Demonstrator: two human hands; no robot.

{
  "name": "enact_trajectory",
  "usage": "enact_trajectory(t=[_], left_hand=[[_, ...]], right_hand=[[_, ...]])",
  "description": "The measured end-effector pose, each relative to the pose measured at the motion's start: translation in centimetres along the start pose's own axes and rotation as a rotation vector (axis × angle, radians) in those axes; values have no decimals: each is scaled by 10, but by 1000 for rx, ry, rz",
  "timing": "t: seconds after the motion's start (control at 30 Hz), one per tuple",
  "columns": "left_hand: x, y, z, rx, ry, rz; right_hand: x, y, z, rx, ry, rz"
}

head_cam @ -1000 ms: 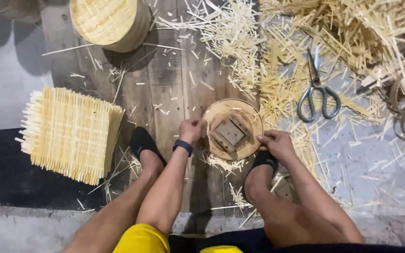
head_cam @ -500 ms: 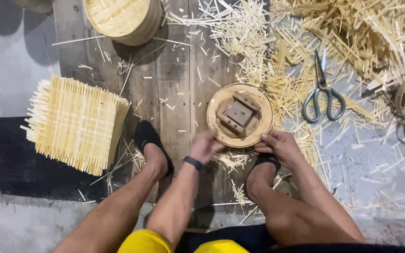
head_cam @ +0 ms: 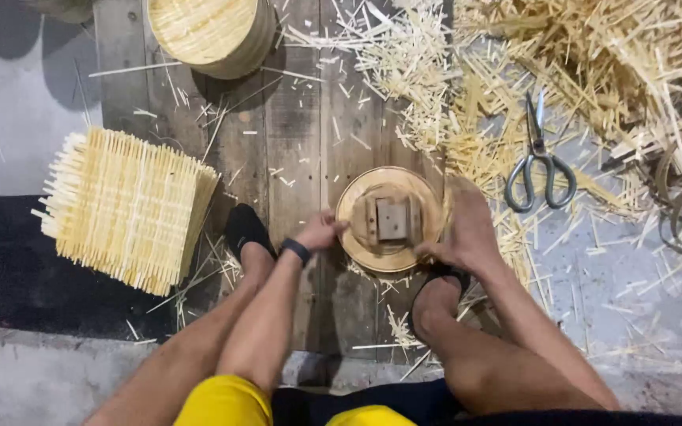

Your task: Trimming and shaping bamboo strips around a circular frame using scissors, a wooden mold, and a mallet to manufacture a bamboo container.

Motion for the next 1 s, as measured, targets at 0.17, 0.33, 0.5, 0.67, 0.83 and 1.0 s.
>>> enact_trajectory(t=[0.17, 0.33, 0.5, 0.67, 0.83, 1.0], left_hand=[[33, 8, -1, 155, 560, 102], [25, 24, 1, 134, 982, 184], [59, 60, 22, -81, 1151, 219], [54, 62, 47, 37, 1199, 215], [8, 39, 44, 438, 1013, 135], [14, 45, 36, 684, 740, 223]], right_hand=[[-31, -19, 58, -89, 408, -444], [-36, -9, 90, -170, 433, -391], [-31, -22, 89, -41, 310, -401], [-42, -27, 87, 59, 300, -446], [-40, -25, 95, 287, 215, -677], [-33, -14, 92, 377, 158, -720]])
Point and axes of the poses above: each hand's wrist, its own y-axis away from the middle knuckle, its own z-axis out of the palm, x = y × z, the point moved 6 cm from there along -y, towards the middle knuckle, and after that the axes turned 3 degrees about -y, right-handed, at the moved point
